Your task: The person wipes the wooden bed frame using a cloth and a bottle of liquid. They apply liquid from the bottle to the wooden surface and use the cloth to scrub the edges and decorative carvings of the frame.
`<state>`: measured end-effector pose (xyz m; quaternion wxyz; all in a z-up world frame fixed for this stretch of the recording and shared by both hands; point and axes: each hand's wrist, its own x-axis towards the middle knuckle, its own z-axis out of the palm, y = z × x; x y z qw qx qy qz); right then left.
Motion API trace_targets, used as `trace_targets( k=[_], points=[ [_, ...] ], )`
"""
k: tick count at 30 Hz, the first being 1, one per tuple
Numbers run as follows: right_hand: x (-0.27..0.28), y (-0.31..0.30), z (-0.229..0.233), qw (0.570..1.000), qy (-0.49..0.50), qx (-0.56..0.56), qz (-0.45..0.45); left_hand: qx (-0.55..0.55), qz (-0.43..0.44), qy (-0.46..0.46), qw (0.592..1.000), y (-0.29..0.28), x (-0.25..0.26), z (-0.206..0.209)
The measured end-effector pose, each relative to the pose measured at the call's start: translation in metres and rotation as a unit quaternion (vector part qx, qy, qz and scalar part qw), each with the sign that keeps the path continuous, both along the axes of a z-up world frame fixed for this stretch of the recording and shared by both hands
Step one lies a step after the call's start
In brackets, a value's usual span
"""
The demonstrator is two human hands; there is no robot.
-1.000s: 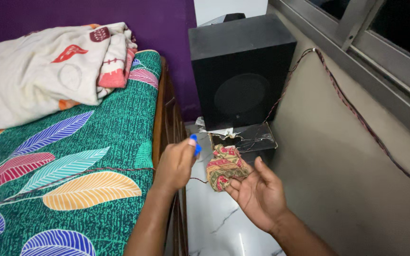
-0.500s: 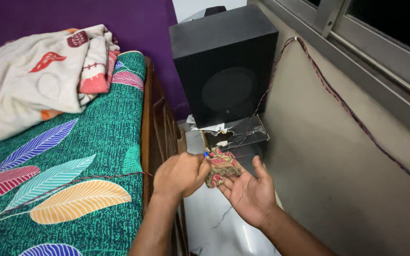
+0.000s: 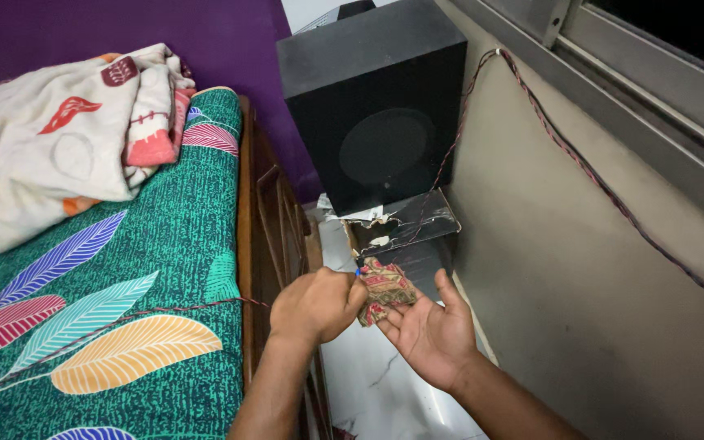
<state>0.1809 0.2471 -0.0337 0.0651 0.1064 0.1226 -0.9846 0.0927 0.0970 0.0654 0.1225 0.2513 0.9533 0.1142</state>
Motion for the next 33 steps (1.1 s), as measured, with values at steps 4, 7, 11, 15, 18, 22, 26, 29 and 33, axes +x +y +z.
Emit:
trace_targets(
  k=[4, 7, 11, 15, 18, 22, 26, 29, 33],
  points=[
    [0.000, 0.001, 0.000, 1.000, -0.005, 0.001, -0.004, 0.026, -0.028, 0.010, 0.999, -0.001, -0.005, -0.020],
    [-0.001, 0.006, 0.006, 1.000, -0.001, 0.000, -0.016, 0.184, -0.092, 0.103, 0.973, -0.013, -0.019, -0.052],
    [-0.004, 0.013, 0.020, 0.999, 0.022, 0.007, -0.029, 0.350, -0.117, 0.127, 0.921, -0.019, -0.036, -0.078],
    [-0.006, 0.011, 0.022, 0.998, 0.049, -0.002, -0.027, 0.367, -0.026, -0.062, 0.928, -0.017, -0.034, -0.063],
    [-0.009, 0.009, 0.015, 0.998, 0.051, -0.005, -0.024, 0.276, -0.015, -0.013, 0.961, -0.015, -0.025, -0.047],
    [-0.008, 0.007, 0.001, 0.998, 0.065, -0.025, -0.011, 0.169, -0.049, 0.046, 0.983, -0.009, -0.014, -0.032],
    [-0.006, 0.002, 0.000, 0.999, 0.029, -0.016, -0.008, 0.066, -0.021, 0.046, 0.997, -0.004, -0.008, -0.014],
    [-0.006, 0.001, 0.004, 0.999, 0.029, -0.014, -0.001, 0.033, -0.011, 0.048, 0.998, -0.004, -0.004, -0.005],
    [-0.006, 0.001, 0.004, 1.000, 0.026, -0.005, -0.009, 0.022, -0.011, 0.032, 0.999, -0.005, -0.007, -0.013]
  ],
)
